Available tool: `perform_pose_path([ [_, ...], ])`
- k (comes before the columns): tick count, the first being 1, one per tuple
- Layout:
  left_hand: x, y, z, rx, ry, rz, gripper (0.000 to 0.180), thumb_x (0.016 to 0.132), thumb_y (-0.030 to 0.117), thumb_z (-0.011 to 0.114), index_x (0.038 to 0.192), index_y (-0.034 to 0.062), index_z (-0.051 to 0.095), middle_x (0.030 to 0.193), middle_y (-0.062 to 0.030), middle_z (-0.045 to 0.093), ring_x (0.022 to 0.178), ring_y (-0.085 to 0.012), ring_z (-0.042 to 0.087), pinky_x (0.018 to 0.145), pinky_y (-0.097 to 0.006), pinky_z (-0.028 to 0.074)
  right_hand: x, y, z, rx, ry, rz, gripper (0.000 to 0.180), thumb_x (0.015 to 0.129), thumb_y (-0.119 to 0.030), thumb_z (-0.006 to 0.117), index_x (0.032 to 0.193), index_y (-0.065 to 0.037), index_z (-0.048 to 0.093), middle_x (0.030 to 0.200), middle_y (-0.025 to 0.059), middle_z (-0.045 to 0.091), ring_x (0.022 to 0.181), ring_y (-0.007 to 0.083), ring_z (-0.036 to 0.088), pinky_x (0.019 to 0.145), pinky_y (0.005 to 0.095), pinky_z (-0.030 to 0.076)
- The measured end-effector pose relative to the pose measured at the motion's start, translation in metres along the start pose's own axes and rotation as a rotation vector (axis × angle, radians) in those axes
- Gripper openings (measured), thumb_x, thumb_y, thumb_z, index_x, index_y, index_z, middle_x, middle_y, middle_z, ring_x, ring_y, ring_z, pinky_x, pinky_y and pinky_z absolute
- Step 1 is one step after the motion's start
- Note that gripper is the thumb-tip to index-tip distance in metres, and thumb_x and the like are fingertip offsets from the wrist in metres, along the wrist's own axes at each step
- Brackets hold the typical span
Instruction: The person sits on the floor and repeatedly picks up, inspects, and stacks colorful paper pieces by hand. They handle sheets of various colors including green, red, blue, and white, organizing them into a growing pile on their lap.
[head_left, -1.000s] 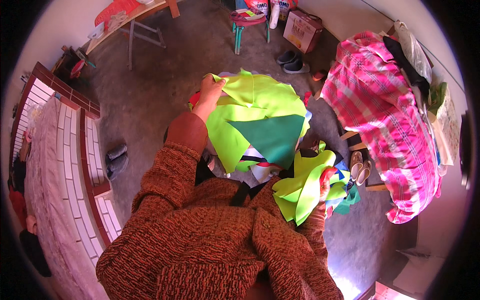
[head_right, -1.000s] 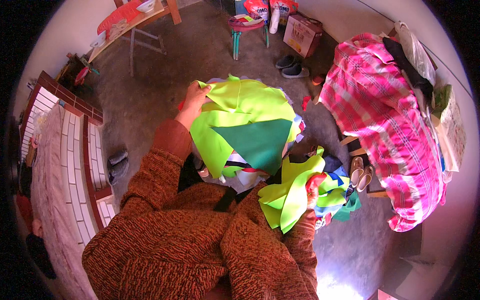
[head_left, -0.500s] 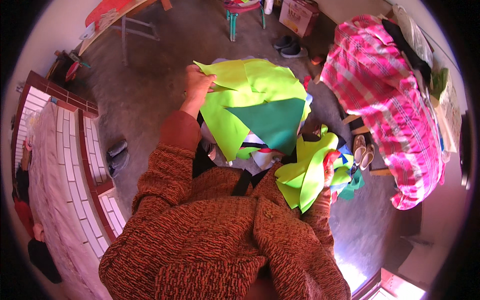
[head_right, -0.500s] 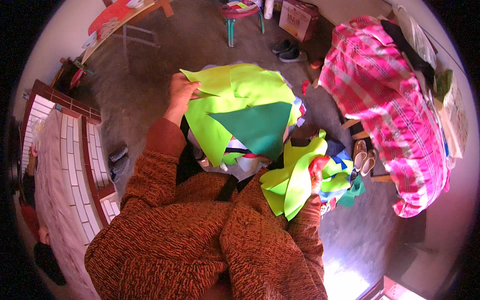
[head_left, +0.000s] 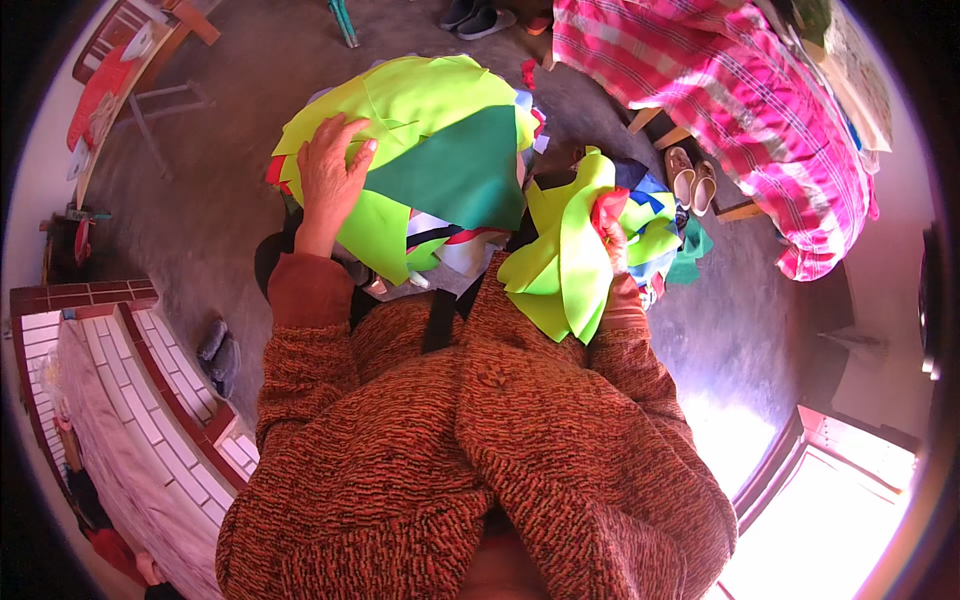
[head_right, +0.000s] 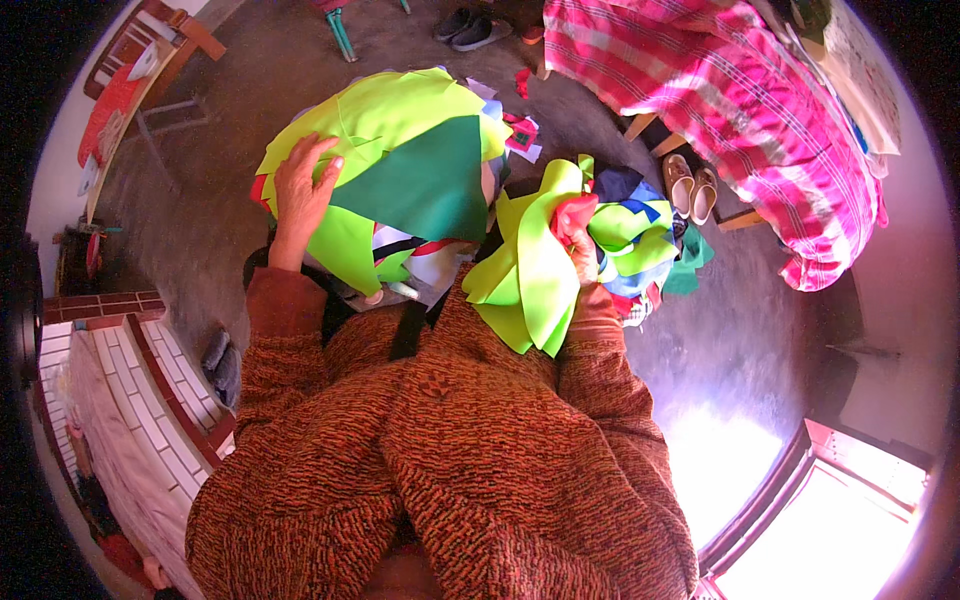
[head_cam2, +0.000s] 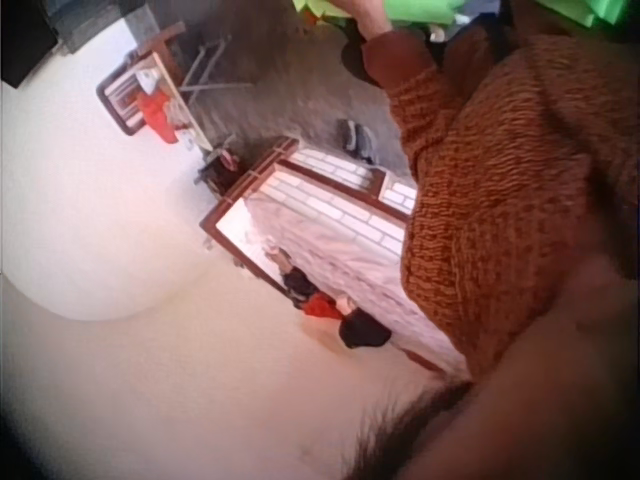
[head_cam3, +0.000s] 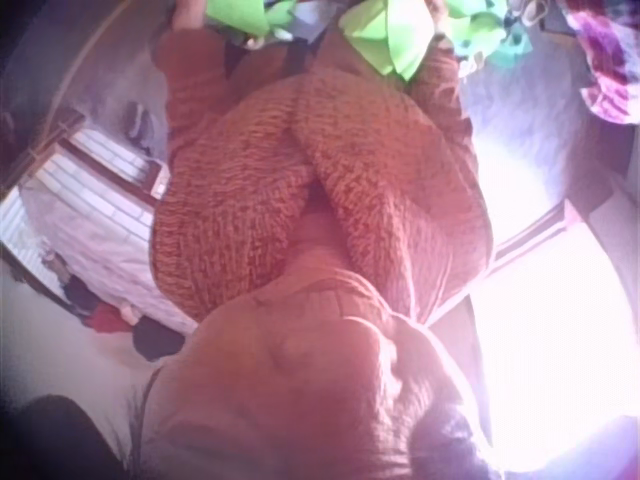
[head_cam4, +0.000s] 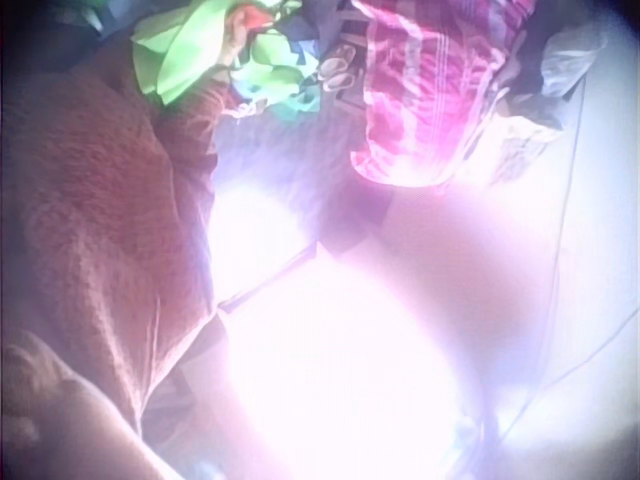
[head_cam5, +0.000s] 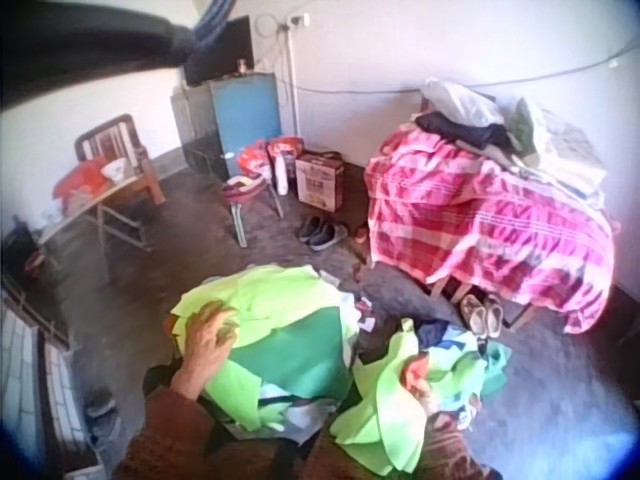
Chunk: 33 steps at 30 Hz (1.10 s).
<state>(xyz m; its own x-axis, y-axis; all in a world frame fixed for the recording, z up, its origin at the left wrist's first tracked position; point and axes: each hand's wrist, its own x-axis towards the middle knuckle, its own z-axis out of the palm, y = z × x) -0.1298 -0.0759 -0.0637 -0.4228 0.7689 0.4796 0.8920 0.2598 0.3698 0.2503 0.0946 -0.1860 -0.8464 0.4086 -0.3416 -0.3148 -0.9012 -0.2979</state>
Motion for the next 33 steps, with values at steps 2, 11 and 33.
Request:
perform_pose_path([
  [2,0.004,0.024,-0.008,0.057,0.126,0.081,0.030,0.084,0.030,0.063,0.108,0.0123,0.060,0.117,-0.0135,0.056,0.114,-0.0291,0.050,0.096,-0.047,0.034,0.000,0.002,-0.001,0.001,-0.001,0.029,0.046,0.083,-0.036,0.064,0.115,-0.004,0.056,0.103,0.0148,0.065,0.090,0.0282,0.065,0.081,0.0428,0.053],
  [11,-0.032,0.176,0.013,-0.864,-0.179,0.131,0.027,0.076,0.009,0.072,0.100,0.0019,0.061,0.091,-0.0084,0.061,0.081,-0.0164,0.060,0.073,-0.029,0.048,-0.023,0.018,0.097,-0.271,0.134,-0.260,0.035,0.082,-0.025,0.068,0.108,-0.004,0.057,0.096,0.0096,0.063,0.083,0.0201,0.064,0.072,0.0326,0.054],
  [33,-0.047,0.174,0.044,-1.270,-0.335,-0.287,0.007,0.084,0.006,0.064,0.087,0.0024,0.059,0.084,0.0007,0.057,0.074,-0.0052,0.052,0.068,-0.021,0.042,-0.018,0.018,0.097,-0.721,0.071,-0.348,0.031,0.081,-0.015,0.070,0.107,-0.003,0.061,0.093,0.0007,0.063,0.080,0.0099,0.059,0.071,0.0238,0.047],
])
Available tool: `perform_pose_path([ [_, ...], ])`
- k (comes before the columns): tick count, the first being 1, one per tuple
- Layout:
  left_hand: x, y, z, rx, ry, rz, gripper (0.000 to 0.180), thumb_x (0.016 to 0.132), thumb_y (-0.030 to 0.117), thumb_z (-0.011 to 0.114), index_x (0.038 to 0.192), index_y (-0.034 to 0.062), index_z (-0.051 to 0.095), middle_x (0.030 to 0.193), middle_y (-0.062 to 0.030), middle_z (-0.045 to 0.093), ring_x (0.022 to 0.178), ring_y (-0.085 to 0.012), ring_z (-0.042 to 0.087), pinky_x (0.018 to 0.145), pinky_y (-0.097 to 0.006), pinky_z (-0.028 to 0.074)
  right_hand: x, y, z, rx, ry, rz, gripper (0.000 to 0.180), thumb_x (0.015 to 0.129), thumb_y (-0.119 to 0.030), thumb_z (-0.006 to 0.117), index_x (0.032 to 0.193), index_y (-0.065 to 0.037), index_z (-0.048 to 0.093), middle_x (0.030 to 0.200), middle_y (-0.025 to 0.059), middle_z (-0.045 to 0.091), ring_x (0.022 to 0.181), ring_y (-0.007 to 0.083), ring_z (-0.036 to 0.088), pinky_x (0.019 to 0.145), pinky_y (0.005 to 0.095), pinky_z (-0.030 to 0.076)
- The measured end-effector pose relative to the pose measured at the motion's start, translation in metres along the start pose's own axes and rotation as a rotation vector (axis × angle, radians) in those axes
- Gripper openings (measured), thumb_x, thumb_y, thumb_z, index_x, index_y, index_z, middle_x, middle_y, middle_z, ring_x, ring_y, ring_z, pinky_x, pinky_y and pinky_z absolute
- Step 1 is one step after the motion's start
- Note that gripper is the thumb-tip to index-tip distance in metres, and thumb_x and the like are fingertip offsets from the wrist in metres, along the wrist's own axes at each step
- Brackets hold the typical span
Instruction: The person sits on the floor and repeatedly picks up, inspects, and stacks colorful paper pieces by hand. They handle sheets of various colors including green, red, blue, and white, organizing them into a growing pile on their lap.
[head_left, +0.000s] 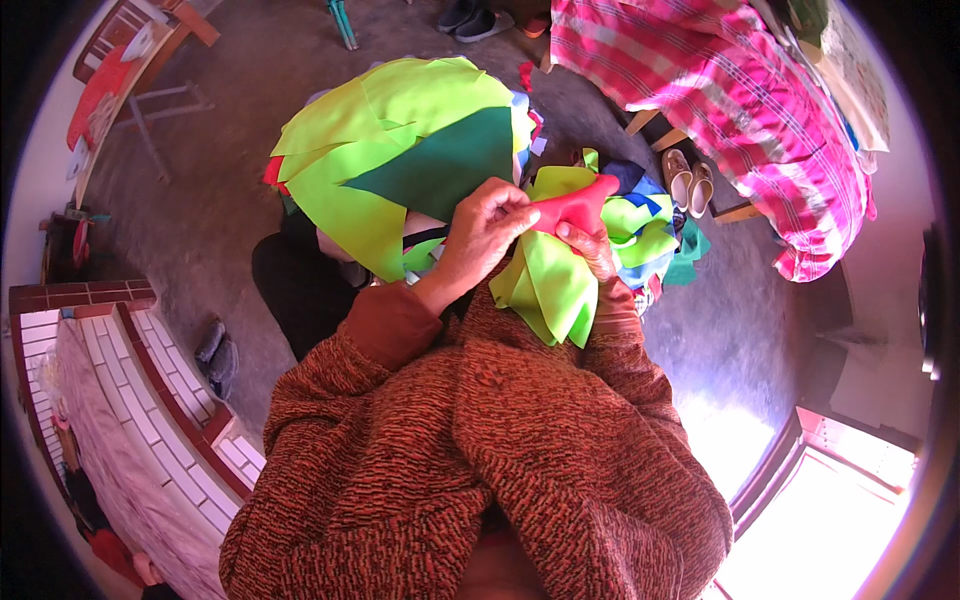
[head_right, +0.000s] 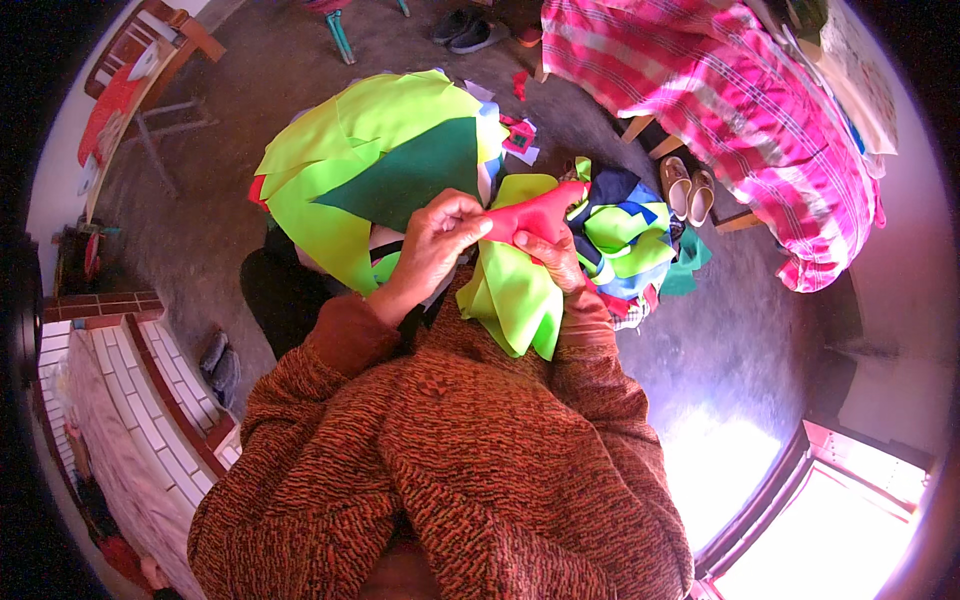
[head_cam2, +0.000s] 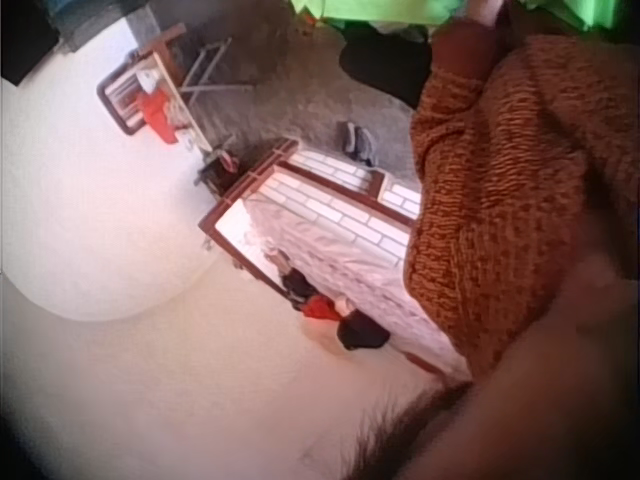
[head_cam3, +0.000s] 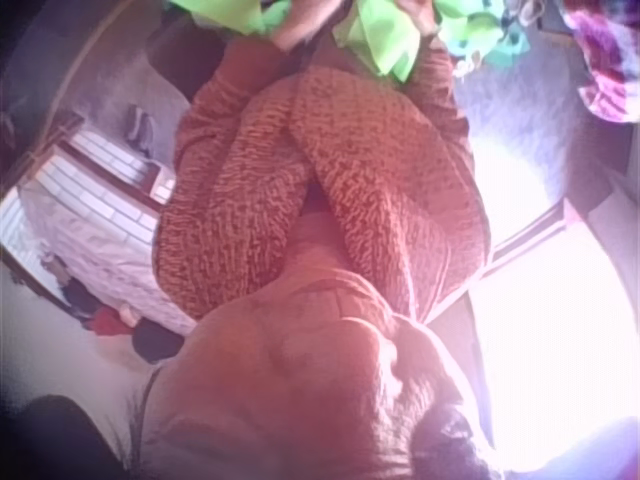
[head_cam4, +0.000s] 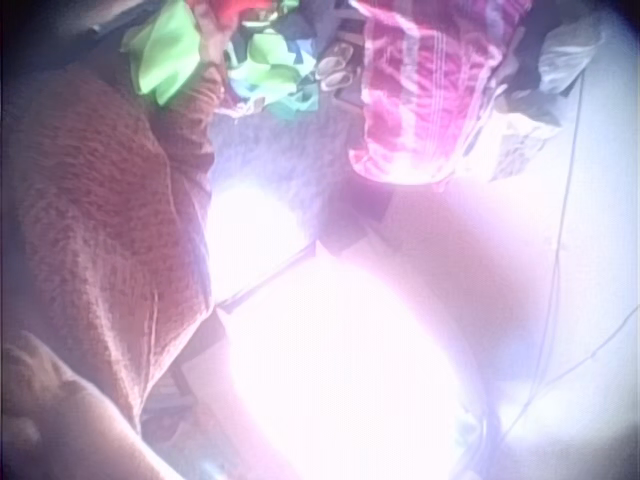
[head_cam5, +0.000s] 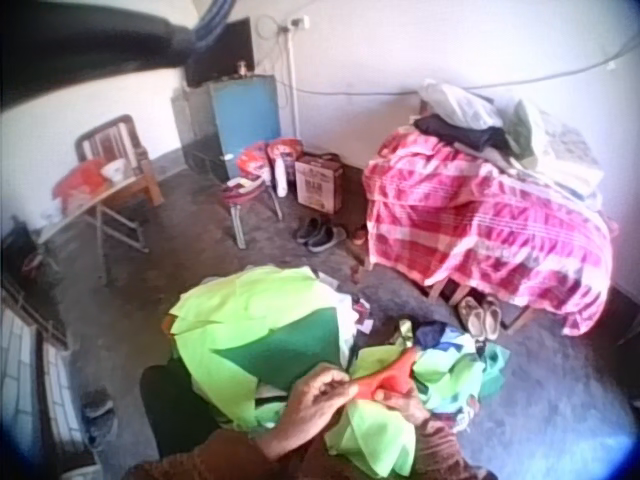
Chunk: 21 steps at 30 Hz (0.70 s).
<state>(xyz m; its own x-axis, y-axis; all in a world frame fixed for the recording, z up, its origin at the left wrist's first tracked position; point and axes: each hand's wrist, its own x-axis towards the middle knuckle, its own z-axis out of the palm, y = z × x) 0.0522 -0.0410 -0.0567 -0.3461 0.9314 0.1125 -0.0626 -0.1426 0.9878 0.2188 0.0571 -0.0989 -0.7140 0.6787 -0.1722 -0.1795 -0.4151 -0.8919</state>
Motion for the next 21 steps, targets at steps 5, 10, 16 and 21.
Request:
perform_pose_path([
  [5,0.004,0.017,-0.023,-0.513,-0.011,-0.261,0.007,0.086,0.013,0.060,0.088,0.0063,0.058,0.090,-0.0026,0.063,0.081,-0.0093,0.058,0.078,-0.026,0.045,0.006,0.006,-0.001,-0.012,-0.002,-0.060,0.043,0.077,-0.013,0.073,0.115,-0.006,0.055,0.088,-0.0039,0.059,0.071,0.0055,0.051,0.067,0.0205,0.042],
  [10,0.003,0.019,-0.036,-0.722,-0.015,-0.278,0.004,0.087,0.012,0.057,0.087,0.0090,0.053,0.089,-0.0044,0.062,0.083,-0.0147,0.060,0.081,-0.035,0.046,0.001,-0.002,0.011,0.105,-0.003,-0.046,0.042,0.078,-0.009,0.070,0.116,-0.005,0.053,0.091,-0.0016,0.059,0.078,0.0075,0.052,0.074,0.0224,0.042],
  [16,0.005,0.017,-0.051,-0.819,0.003,-0.152,0.005,0.085,0.009,0.057,0.085,0.0085,0.052,0.093,-0.0068,0.063,0.091,-0.0202,0.061,0.085,-0.042,0.047,-0.001,-0.004,0.010,0.117,-0.011,0.002,0.048,0.080,-0.011,0.069,0.123,-0.004,0.049,0.107,0.0034,0.060,0.094,0.0140,0.058,0.082,0.0274,0.047],
  [21,0.027,0.051,-0.063,-0.808,0.013,-0.048,0.007,0.084,0.006,0.057,0.083,0.0063,0.051,0.094,-0.0086,0.063,0.095,-0.0227,0.061,0.089,-0.048,0.048,0.000,0.000,0.007,0.135,-0.006,-0.028,0.054,0.081,-0.017,0.070,0.127,-0.005,0.046,0.112,0.0066,0.059,0.097,0.0170,0.059,0.085,0.0300,0.048],
])
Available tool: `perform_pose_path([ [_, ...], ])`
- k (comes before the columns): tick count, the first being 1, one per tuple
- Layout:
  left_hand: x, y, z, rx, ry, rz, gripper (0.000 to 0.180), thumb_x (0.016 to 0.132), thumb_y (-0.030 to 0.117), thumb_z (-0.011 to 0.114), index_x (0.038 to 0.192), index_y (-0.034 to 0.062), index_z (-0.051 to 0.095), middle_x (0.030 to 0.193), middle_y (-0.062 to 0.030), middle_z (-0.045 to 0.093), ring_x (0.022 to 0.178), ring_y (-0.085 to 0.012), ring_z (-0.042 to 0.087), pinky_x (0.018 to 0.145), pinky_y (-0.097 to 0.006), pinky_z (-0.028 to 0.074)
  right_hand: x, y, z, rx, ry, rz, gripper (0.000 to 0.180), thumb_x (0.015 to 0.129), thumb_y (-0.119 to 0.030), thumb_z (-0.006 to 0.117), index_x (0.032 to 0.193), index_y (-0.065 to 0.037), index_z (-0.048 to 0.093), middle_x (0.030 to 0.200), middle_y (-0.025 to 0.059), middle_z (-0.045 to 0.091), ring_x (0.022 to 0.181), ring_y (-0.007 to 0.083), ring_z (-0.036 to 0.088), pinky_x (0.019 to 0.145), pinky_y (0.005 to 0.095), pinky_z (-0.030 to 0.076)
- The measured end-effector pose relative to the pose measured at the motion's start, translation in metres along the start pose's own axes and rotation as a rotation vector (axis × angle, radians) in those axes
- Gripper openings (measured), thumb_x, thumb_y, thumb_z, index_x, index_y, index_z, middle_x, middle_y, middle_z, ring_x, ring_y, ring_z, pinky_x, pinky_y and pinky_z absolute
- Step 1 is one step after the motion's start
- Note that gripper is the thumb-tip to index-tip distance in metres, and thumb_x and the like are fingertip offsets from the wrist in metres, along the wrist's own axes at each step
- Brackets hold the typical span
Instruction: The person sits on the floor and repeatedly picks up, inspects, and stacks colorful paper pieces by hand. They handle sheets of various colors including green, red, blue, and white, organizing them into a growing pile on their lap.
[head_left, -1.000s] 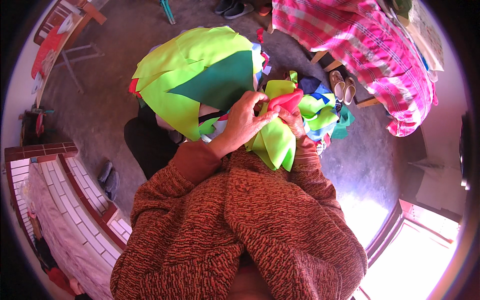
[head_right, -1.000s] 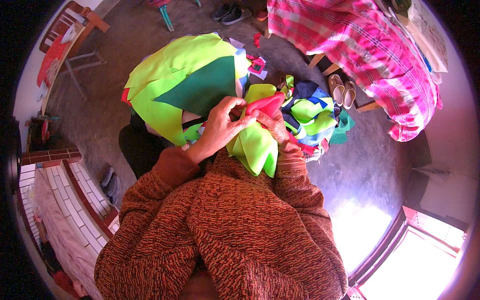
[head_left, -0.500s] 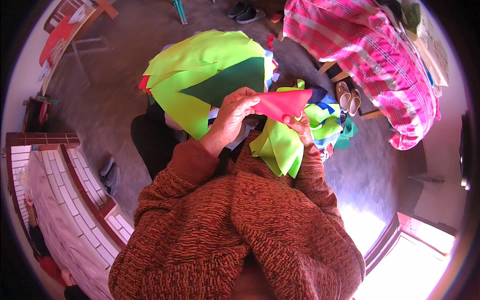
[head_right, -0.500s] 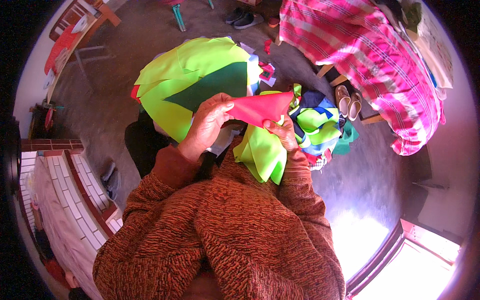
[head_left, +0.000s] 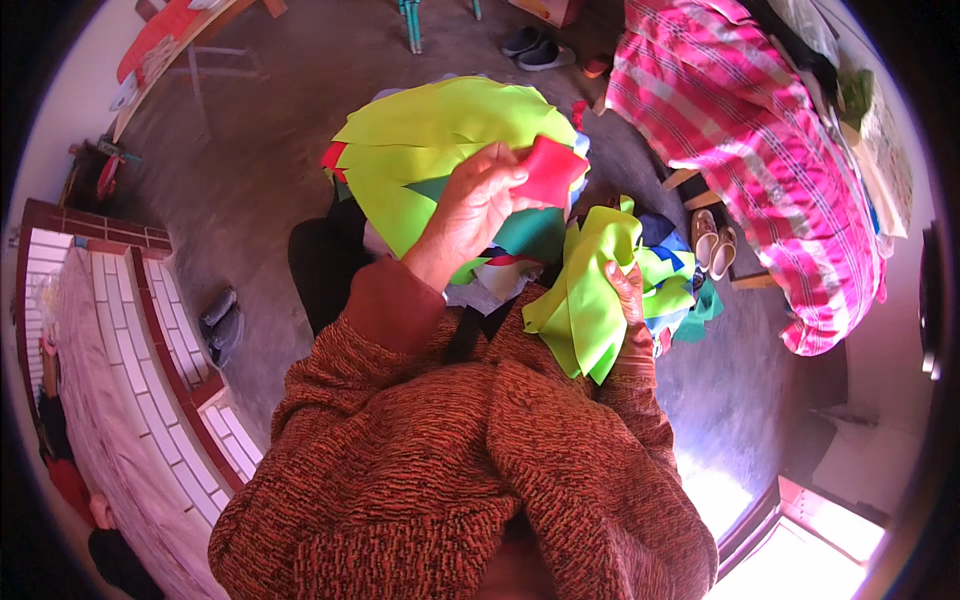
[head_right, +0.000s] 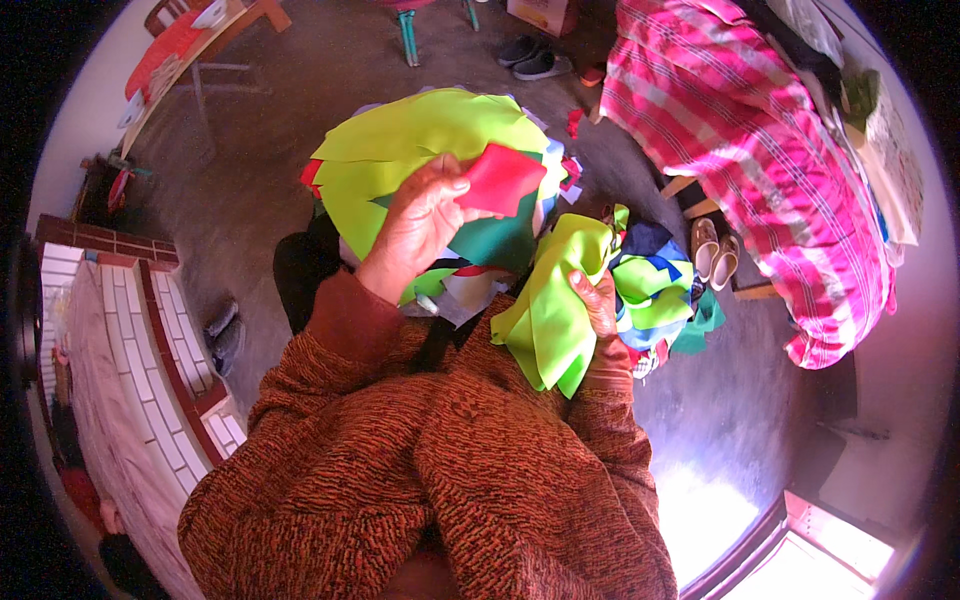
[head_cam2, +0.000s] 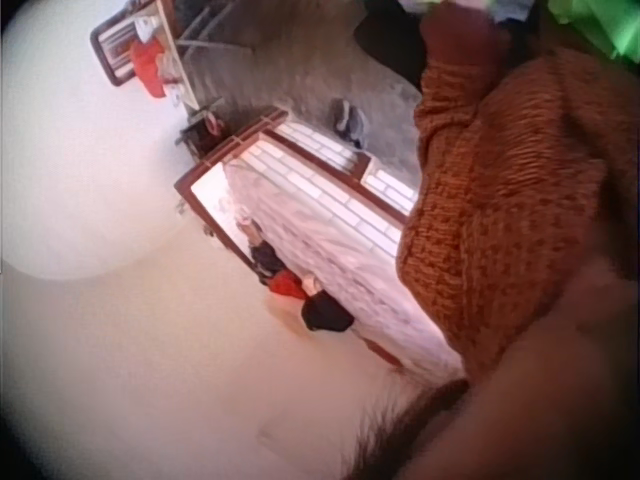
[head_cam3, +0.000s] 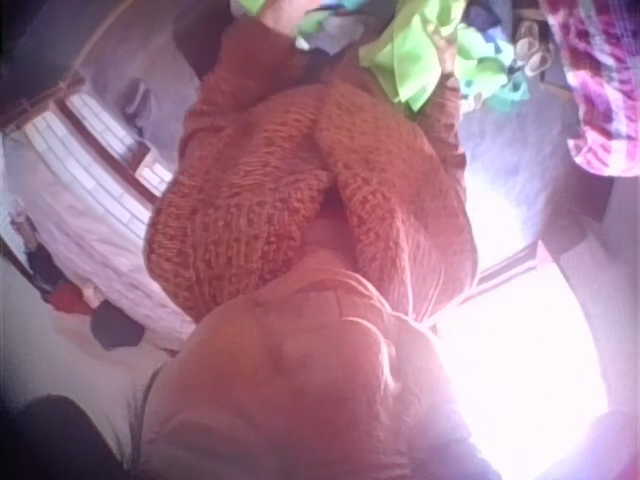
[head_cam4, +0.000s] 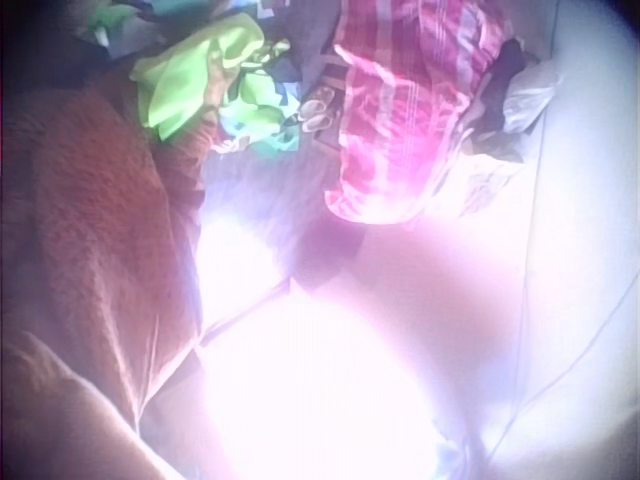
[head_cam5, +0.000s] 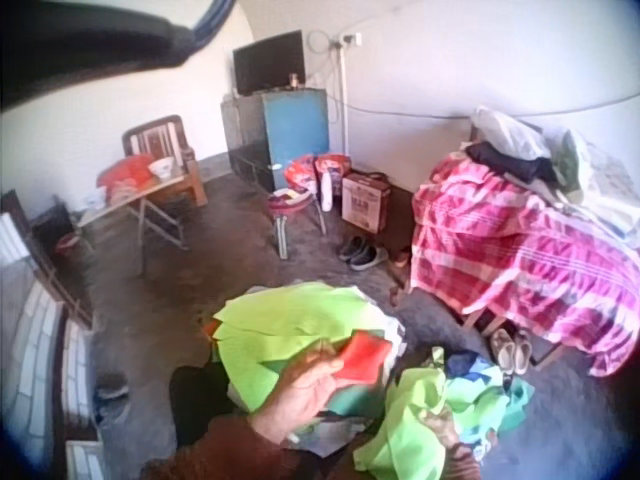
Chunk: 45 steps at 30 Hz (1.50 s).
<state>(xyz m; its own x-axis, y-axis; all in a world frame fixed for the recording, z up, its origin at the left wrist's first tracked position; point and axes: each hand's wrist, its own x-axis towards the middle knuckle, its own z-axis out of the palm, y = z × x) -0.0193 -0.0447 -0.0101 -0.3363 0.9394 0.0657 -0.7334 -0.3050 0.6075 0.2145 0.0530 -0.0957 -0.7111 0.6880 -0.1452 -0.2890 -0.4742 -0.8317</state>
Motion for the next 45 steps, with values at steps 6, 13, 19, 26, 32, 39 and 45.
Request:
perform_pose_path([
  [6,0.006,0.077,0.007,0.393,-0.086,0.013,0.014,0.082,0.006,0.059,0.074,0.0056,0.048,0.077,-0.0022,0.055,0.070,-0.0102,0.056,0.064,-0.030,0.054,0.000,0.000,0.000,-0.001,0.020,0.010,0.051,0.082,-0.011,0.069,0.127,-0.005,0.045,0.111,0.0068,0.059,0.096,0.0172,0.059,0.083,0.0304,0.048],
  [13,-0.023,0.068,-0.060,0.886,0.383,0.140,0.025,0.081,0.008,0.066,0.098,0.0050,0.048,0.104,-0.0088,0.057,0.085,-0.0143,0.059,0.071,-0.029,0.051,0.002,0.000,0.004,-0.007,0.012,0.023,0.050,0.082,-0.012,0.069,0.126,-0.004,0.046,0.111,0.0064,0.059,0.095,0.0169,0.059,0.084,0.0298,0.048],
  [19,-0.050,0.039,-0.063,1.173,0.519,0.503,0.038,0.076,0.003,0.070,0.105,0.0037,0.046,0.107,-0.0102,0.058,0.090,-0.0162,0.060,0.075,-0.028,0.048,0.003,0.000,0.002,-0.035,0.005,0.025,0.050,0.083,-0.011,0.067,0.127,-0.003,0.045,0.112,0.0070,0.059,0.097,0.0178,0.059,0.086,0.0305,0.047],
  [26,-0.057,0.022,-0.063,1.615,0.645,0.586,0.042,0.071,0.007,0.076,0.105,0.0048,0.051,0.090,-0.0072,0.061,0.072,-0.0172,0.056,0.067,-0.029,0.048,-0.002,-0.008,0.012,-0.033,-0.002,0.048,0.048,0.084,-0.009,0.065,0.127,-0.004,0.045,0.112,0.0098,0.059,0.096,0.0202,0.061,0.083,0.0331,0.051],
  [32,-0.045,0.024,-0.065,1.524,0.538,0.625,0.033,0.069,0.003,0.073,0.097,0.0066,0.057,0.085,-0.0061,0.062,0.073,-0.0185,0.058,0.067,-0.030,0.047,-0.001,-0.007,0.016,-0.026,0.017,0.019,0.047,0.084,-0.009,0.064,0.126,-0.004,0.046,0.111,0.0101,0.060,0.094,0.0205,0.062,0.082,0.0331,0.051],
  [39,-0.042,0.029,-0.055,1.712,0.374,0.768,0.024,0.071,-0.006,0.066,0.091,0.0060,0.061,0.082,-0.0067,0.060,0.075,-0.0212,0.059,0.069,-0.031,0.047,-0.004,-0.008,0.017,-0.018,0.043,0.032,0.044,0.084,-0.009,0.063,0.125,-0.004,0.047,0.109,0.0095,0.061,0.093,0.0198,0.062,0.079,0.0322,0.052],
  [45,-0.049,0.034,-0.055,1.377,0.335,0.632,0.035,0.071,-0.013,0.059,0.099,0.0079,0.062,0.086,-0.0073,0.059,0.074,-0.0202,0.059,0.065,-0.029,0.047,-0.004,-0.011,0.028,-0.002,0.048,0.029,0.043,0.085,-0.010,0.063,0.124,-0.004,0.048,0.108,0.0094,0.061,0.091,0.0195,0.062,0.078,0.0321,0.052],
])
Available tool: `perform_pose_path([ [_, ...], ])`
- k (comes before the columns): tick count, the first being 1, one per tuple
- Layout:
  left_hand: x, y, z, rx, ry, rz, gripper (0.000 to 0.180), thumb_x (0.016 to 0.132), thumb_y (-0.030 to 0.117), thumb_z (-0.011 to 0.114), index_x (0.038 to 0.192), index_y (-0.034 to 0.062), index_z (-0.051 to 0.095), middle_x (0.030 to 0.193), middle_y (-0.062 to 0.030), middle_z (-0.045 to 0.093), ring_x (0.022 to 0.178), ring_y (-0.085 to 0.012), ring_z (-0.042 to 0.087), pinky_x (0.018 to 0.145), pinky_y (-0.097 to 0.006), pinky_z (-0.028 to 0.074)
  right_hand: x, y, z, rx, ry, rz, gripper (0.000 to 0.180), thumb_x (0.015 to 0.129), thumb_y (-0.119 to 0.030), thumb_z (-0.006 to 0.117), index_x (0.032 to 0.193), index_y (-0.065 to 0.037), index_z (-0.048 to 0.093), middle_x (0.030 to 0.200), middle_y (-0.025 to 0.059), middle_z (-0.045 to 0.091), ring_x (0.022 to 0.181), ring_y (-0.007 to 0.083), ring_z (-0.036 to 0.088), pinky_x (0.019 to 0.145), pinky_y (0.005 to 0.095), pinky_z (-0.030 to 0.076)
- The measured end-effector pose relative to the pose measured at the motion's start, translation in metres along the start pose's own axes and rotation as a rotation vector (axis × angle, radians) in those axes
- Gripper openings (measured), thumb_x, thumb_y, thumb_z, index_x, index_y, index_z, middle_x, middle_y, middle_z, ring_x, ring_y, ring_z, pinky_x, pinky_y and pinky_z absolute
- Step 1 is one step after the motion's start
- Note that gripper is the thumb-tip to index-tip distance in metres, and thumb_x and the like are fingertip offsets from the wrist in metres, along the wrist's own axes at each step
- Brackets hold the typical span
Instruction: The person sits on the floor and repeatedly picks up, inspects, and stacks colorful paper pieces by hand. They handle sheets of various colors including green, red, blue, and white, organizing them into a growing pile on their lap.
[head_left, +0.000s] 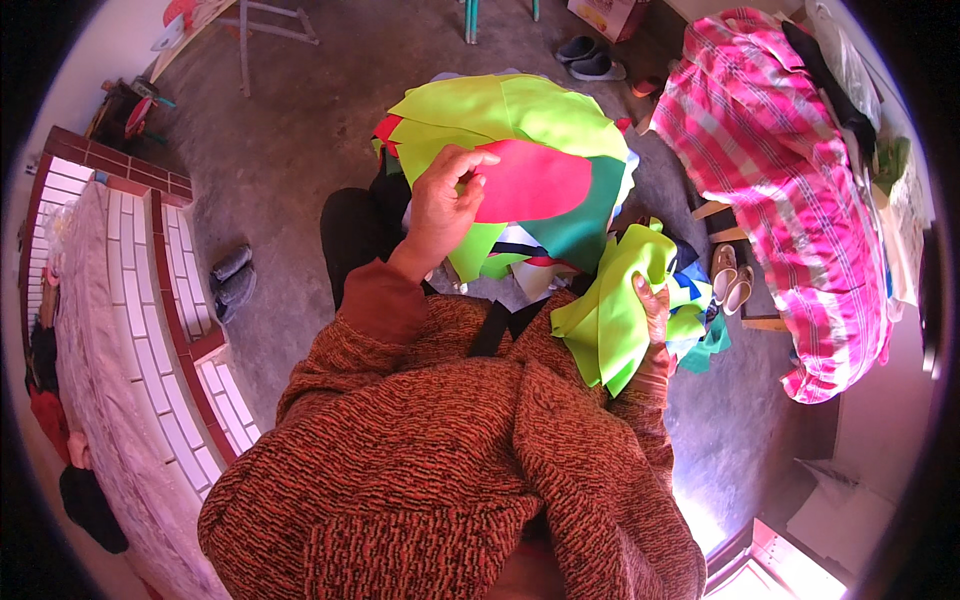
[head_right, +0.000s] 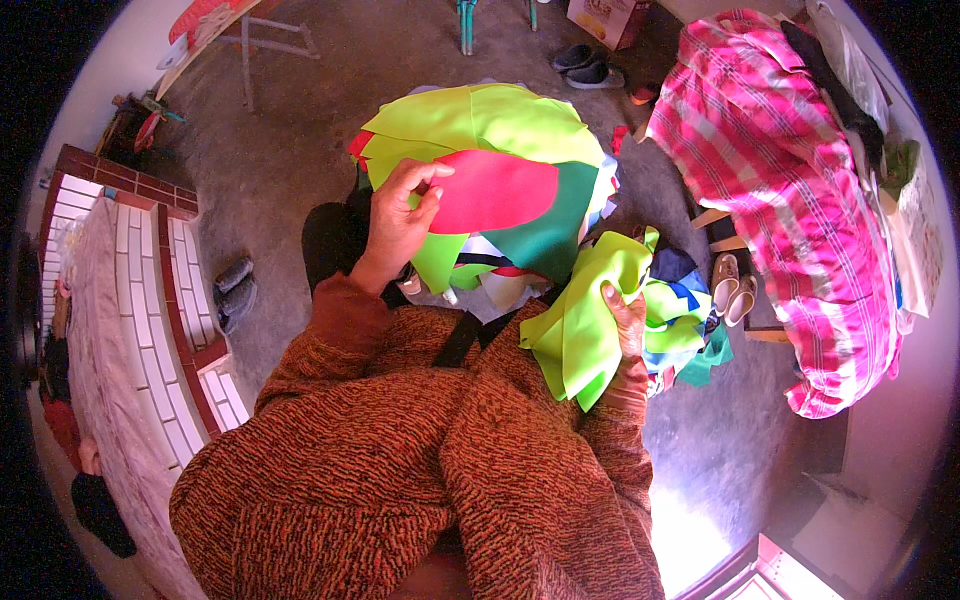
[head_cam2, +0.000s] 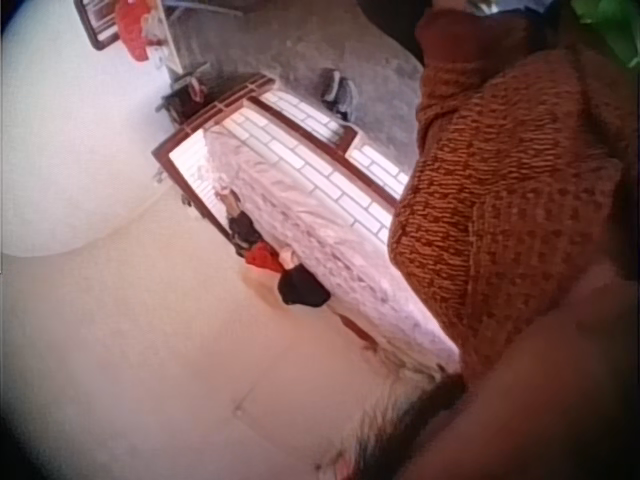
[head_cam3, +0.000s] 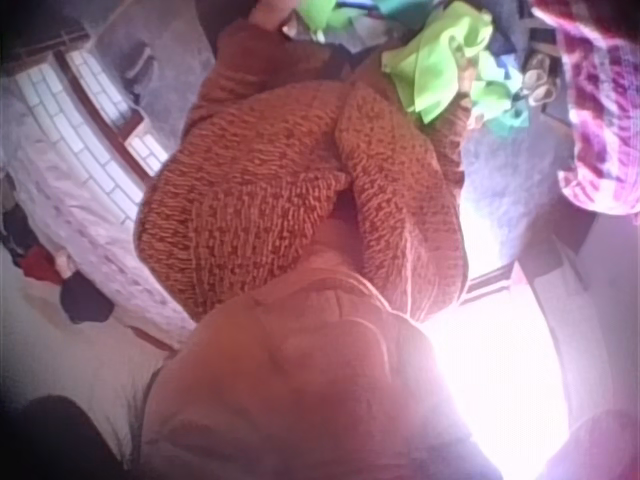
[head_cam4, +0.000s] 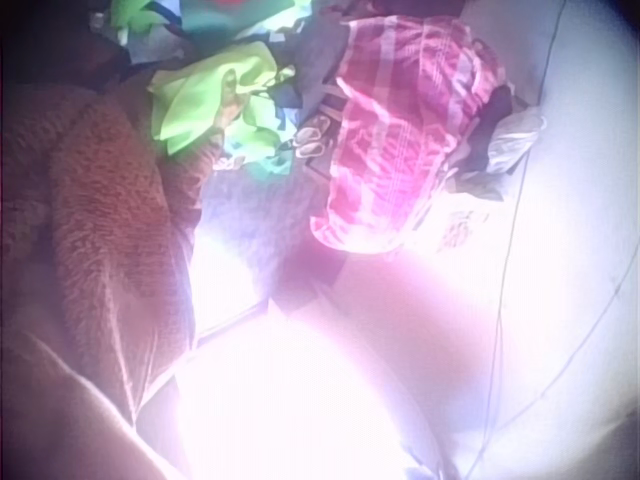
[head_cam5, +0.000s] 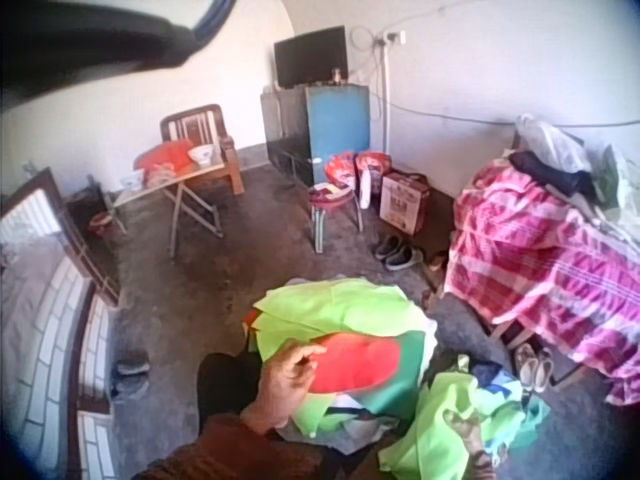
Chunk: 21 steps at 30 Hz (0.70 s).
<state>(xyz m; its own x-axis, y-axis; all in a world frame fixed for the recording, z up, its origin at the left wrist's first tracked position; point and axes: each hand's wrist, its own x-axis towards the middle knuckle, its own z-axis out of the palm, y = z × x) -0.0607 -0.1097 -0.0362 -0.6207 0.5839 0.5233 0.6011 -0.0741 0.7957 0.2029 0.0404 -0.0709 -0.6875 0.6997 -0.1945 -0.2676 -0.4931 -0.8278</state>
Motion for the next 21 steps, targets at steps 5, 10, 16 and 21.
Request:
perform_pose_path([
  [5,-0.001,-0.005,-0.009,-0.010,-0.071,0.002,0.045,0.071,-0.013,0.056,0.109,0.0092,0.062,0.100,-0.0102,0.060,0.078,-0.0214,0.061,0.066,-0.027,0.048,0.001,0.000,-0.008,-0.050,0.004,0.010,0.042,0.085,-0.010,0.063,0.125,-0.003,0.047,0.109,0.0098,0.061,0.092,0.0197,0.063,0.079,0.0322,0.052],
  [10,-0.007,-0.011,-0.013,0.104,-0.086,-0.102,0.044,0.073,-0.009,0.059,0.114,0.0079,0.059,0.110,-0.0087,0.058,0.084,-0.0171,0.060,0.070,-0.027,0.049,0.004,0.003,-0.013,-0.046,-0.040,0.026,0.044,0.086,-0.011,0.062,0.126,-0.003,0.045,0.109,0.0107,0.061,0.093,0.0201,0.062,0.080,0.0325,0.052],
  [16,-0.003,0.007,-0.015,0.569,0.018,0.139,0.046,0.067,0.010,0.074,0.111,0.0109,0.061,0.120,-0.0087,0.053,0.103,-0.0289,0.053,0.088,-0.039,0.044,0.004,0.002,-0.014,-0.043,-0.041,0.016,0.047,0.085,-0.012,0.063,0.127,-0.003,0.044,0.110,0.0110,0.060,0.094,0.0207,0.062,0.081,0.0333,0.052],
  [21,-0.010,0.014,0.008,0.501,-0.123,0.279,0.037,0.063,0.015,0.076,0.098,0.0128,0.062,0.120,-0.0092,0.052,0.110,-0.0297,0.049,0.093,-0.042,0.038,0.002,0.000,-0.009,-0.013,-0.024,0.028,0.048,0.085,-0.013,0.064,0.127,-0.003,0.045,0.111,0.0102,0.060,0.095,0.0198,0.061,0.081,0.0321,0.051],
])
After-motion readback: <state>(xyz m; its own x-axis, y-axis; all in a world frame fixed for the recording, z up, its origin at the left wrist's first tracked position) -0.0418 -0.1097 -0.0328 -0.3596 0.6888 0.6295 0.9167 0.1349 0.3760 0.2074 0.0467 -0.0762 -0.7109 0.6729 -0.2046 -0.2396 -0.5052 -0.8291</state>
